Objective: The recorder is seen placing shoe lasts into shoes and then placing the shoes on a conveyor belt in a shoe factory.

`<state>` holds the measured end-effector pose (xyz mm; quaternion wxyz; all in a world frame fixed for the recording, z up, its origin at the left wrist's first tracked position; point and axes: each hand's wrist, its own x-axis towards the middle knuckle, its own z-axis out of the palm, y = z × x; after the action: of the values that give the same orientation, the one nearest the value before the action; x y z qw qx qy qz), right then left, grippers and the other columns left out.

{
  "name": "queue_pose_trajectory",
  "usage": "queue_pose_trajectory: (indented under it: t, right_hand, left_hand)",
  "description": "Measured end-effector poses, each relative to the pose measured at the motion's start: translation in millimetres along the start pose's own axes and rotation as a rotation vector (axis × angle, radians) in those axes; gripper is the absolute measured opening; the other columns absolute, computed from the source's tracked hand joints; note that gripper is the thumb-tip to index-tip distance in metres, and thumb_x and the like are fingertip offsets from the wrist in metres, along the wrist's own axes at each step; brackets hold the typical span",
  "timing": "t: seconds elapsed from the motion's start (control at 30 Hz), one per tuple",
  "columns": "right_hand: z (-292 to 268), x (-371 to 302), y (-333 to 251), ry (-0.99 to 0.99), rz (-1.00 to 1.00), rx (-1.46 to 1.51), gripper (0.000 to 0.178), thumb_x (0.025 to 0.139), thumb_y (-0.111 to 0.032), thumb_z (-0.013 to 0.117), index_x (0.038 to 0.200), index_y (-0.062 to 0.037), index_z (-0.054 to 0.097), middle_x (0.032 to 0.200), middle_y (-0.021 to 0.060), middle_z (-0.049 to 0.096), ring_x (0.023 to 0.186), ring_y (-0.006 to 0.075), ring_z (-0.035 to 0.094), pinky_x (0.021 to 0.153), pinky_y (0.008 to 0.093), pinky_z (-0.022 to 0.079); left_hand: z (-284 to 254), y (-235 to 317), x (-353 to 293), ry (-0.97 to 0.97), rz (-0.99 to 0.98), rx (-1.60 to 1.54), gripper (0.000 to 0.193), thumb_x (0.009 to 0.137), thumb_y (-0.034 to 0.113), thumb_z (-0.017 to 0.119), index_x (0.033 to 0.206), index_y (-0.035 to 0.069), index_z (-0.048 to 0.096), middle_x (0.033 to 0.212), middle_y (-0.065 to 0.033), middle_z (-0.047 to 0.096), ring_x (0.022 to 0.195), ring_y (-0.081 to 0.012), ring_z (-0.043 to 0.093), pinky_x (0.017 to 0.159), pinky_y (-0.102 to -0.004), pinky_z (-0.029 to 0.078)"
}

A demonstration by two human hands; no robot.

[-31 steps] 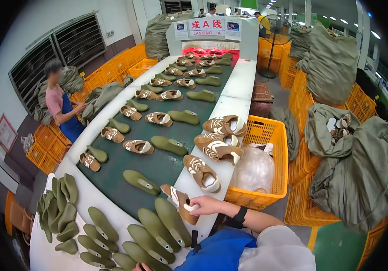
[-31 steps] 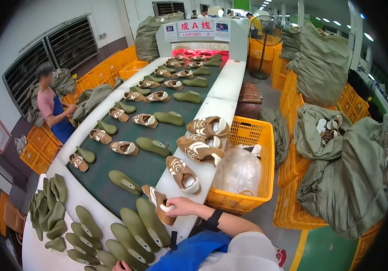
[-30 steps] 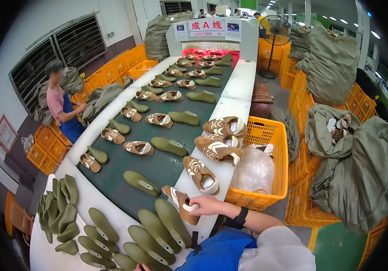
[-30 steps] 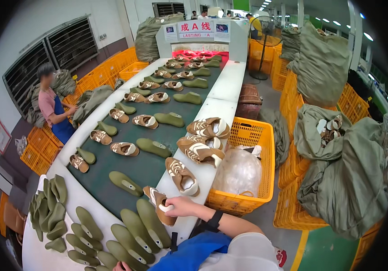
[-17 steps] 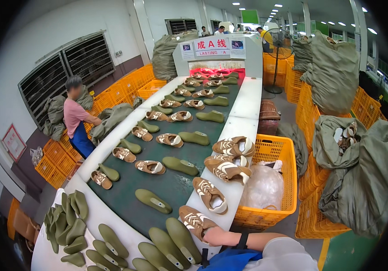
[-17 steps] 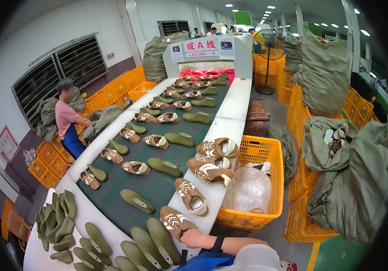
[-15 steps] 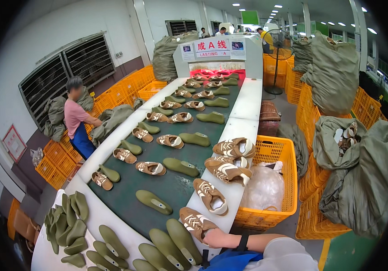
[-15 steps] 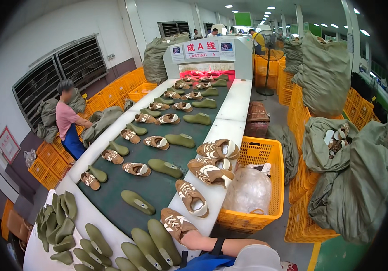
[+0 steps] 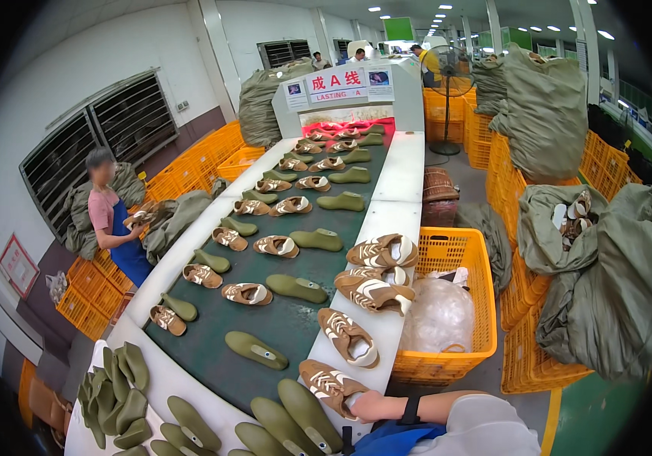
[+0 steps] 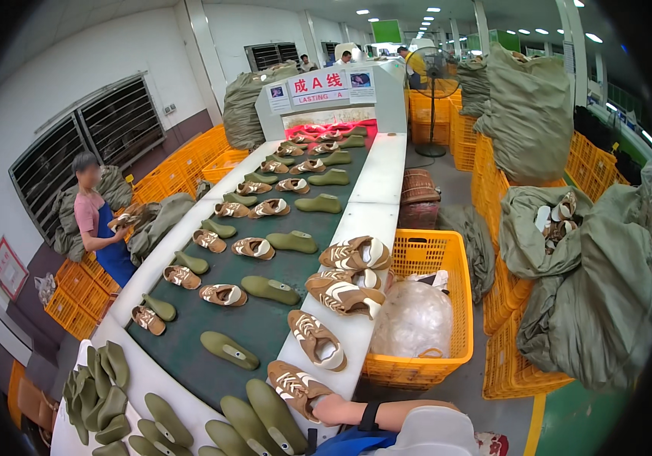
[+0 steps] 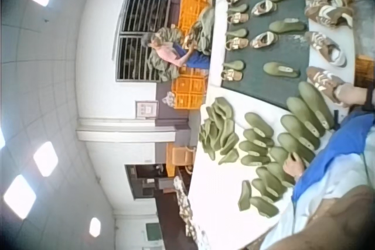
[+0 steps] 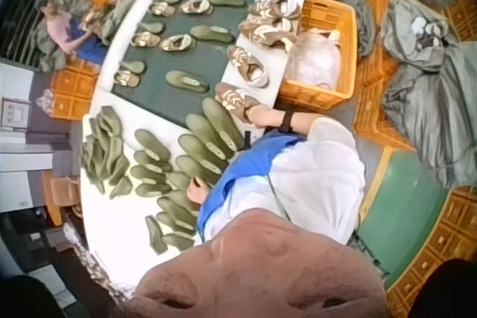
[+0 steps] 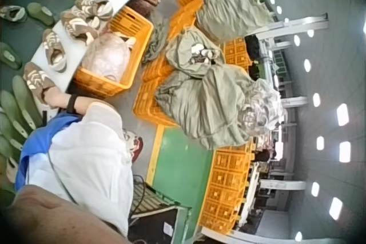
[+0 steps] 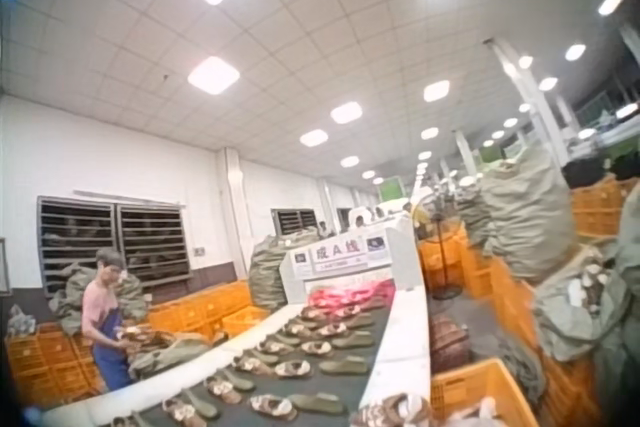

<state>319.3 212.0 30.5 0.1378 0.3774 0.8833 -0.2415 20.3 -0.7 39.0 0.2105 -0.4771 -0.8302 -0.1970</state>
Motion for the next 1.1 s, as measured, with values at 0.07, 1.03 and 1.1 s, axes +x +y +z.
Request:
queue_pose_trajectory:
  t: [0.07,1.03,1.1]
  right_hand:
    - [3.5,3.7,1.2,0.002,-0.003,-0.006,0.018,0.064,-0.011,0.059,0.079,-0.0043,0.068,0.076,0.0134,0.065,0.075,0.0309,0.064,0.060,0.0409,0.051]
    - [-179.5,42.6,-39.7,0.304,-0.317,-0.026,0.034,0.073,-0.032,0.066,0.101,-0.0146,0.058,0.088,0.0118,0.063,0.083,0.0309,0.061,0.068,0.0418,0.049]
    - [-195.7,88.5,-54.8,0.324,-0.357,-0.034,0.035,0.072,-0.030,0.066,0.102,-0.0135,0.059,0.092,0.0120,0.063,0.085,0.0317,0.061,0.072,0.0411,0.049]
  left_hand:
    - [1.2,-1.5,-1.2,0.022,0.016,0.000,0.019,0.077,0.028,0.065,0.081,0.009,0.069,0.077,-0.0126,0.063,0.074,-0.0302,0.058,0.070,-0.0420,0.047]
    - [15.2,-9.9,-5.7,-0.128,-0.204,-0.070,0.025,0.072,0.024,0.064,0.089,0.006,0.063,0.084,-0.0090,0.060,0.093,-0.0273,0.051,0.093,-0.0464,0.032]
    - [16.4,-11.3,-8.4,-0.156,-0.234,-0.064,0.029,0.071,0.027,0.063,0.091,0.006,0.062,0.087,-0.0081,0.061,0.095,-0.0265,0.051,0.095,-0.0484,0.031]
